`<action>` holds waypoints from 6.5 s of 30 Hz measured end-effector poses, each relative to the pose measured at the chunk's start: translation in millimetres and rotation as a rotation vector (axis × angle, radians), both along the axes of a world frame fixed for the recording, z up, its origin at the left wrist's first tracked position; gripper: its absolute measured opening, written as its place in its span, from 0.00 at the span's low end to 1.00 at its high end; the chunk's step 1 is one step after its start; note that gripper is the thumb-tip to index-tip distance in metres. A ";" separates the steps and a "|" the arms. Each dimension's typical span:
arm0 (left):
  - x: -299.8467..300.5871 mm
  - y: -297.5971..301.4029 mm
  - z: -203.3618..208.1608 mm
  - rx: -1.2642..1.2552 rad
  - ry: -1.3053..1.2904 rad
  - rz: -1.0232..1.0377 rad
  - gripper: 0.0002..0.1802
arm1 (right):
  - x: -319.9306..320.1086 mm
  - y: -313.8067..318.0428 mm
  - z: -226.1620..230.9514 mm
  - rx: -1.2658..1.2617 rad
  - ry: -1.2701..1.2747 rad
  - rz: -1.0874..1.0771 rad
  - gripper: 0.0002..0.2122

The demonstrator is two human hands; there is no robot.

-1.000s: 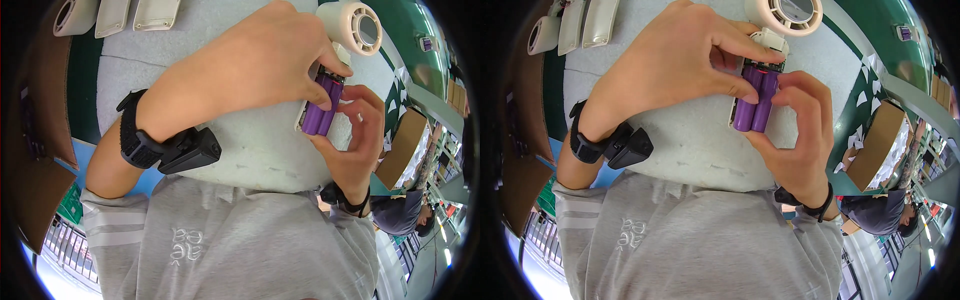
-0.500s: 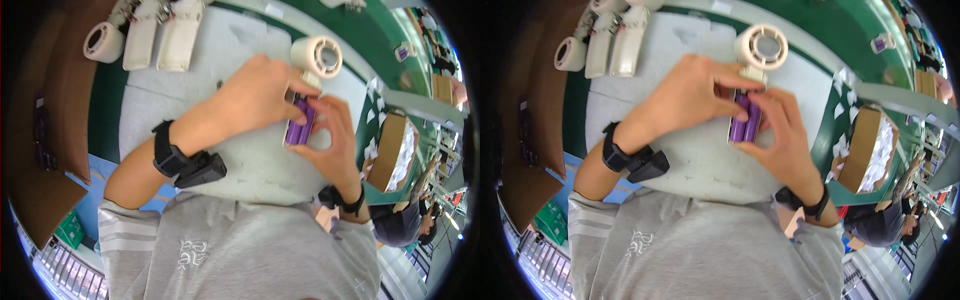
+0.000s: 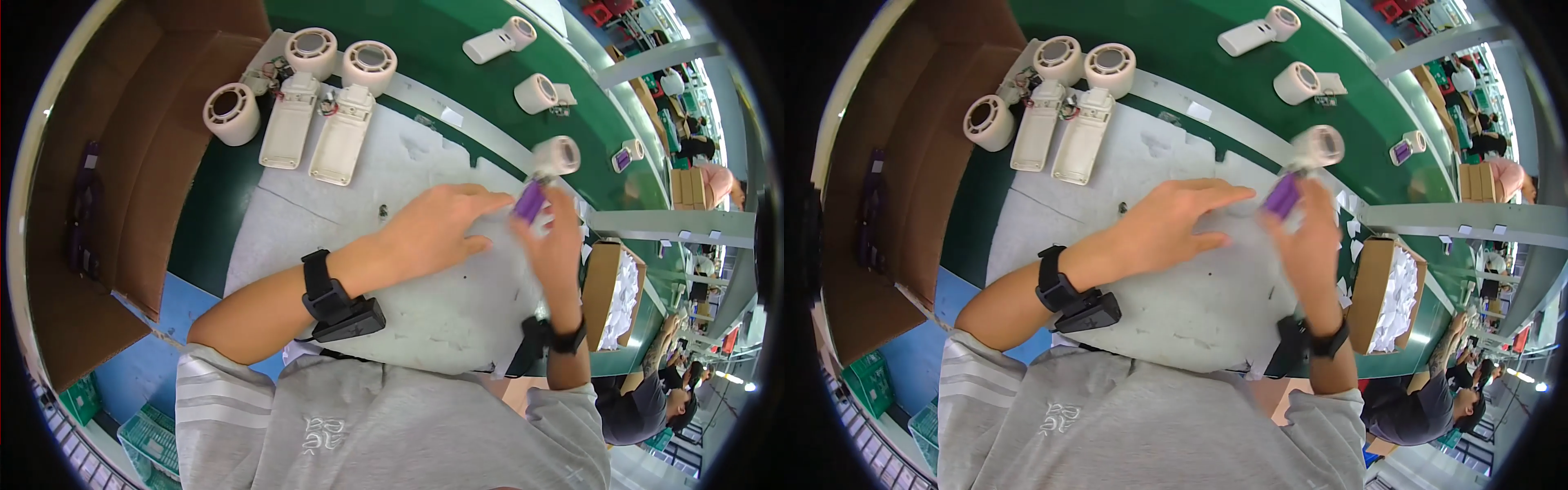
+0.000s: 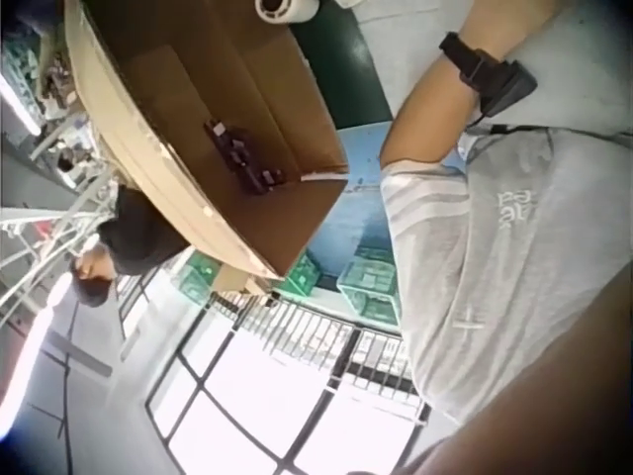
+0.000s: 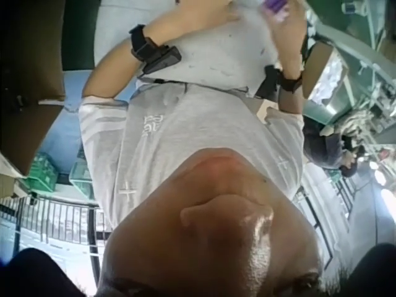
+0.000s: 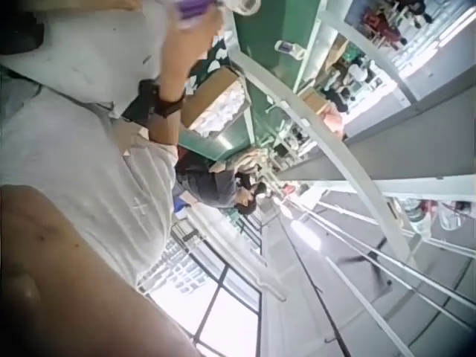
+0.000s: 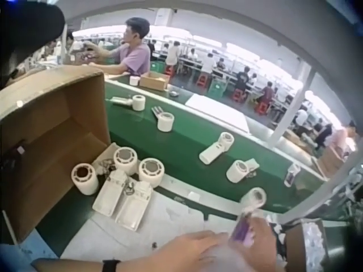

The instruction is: The person connects a battery to a circuit board, fits them into a plastic housing, and sets the assembly aside before repeating the process with another unit.

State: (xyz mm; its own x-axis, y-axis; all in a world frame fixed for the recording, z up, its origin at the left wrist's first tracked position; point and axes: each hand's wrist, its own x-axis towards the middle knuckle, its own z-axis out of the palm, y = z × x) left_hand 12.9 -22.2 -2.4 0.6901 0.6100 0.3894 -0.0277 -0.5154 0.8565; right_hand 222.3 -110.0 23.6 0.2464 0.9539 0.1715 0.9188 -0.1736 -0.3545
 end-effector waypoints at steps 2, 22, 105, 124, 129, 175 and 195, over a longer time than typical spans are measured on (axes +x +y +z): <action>3.2 -1.6 -6.0 0.035 -0.023 0.011 0.18 | 49.5 29.0 -6.7 0.182 -0.429 -0.088 0.32; -291.4 56.5 9.6 0.372 0.906 1.732 0.33 | -4.4 83.8 78.2 -0.115 -0.077 0.138 0.18; 21.5 3.8 -11.2 -0.075 0.109 -0.264 0.16 | -20.6 -32.2 -13.6 0.104 0.358 0.234 0.07; 22.7 -8.2 -4.2 -0.342 0.098 -0.164 0.10 | -21.5 -35.4 -11.5 0.090 0.403 0.290 0.09; 19.7 -6.6 -0.9 -0.265 0.210 -0.207 0.10 | -15.4 -34.3 -16.5 0.235 0.382 0.261 0.12; 12.6 12.8 4.0 -0.490 0.126 -0.373 0.17 | -17.2 -36.3 -11.6 0.080 0.546 0.187 0.04; 17.8 1.1 -3.2 -0.142 0.092 -0.238 0.21 | -39.8 -36.8 -18.1 0.326 0.577 0.008 0.12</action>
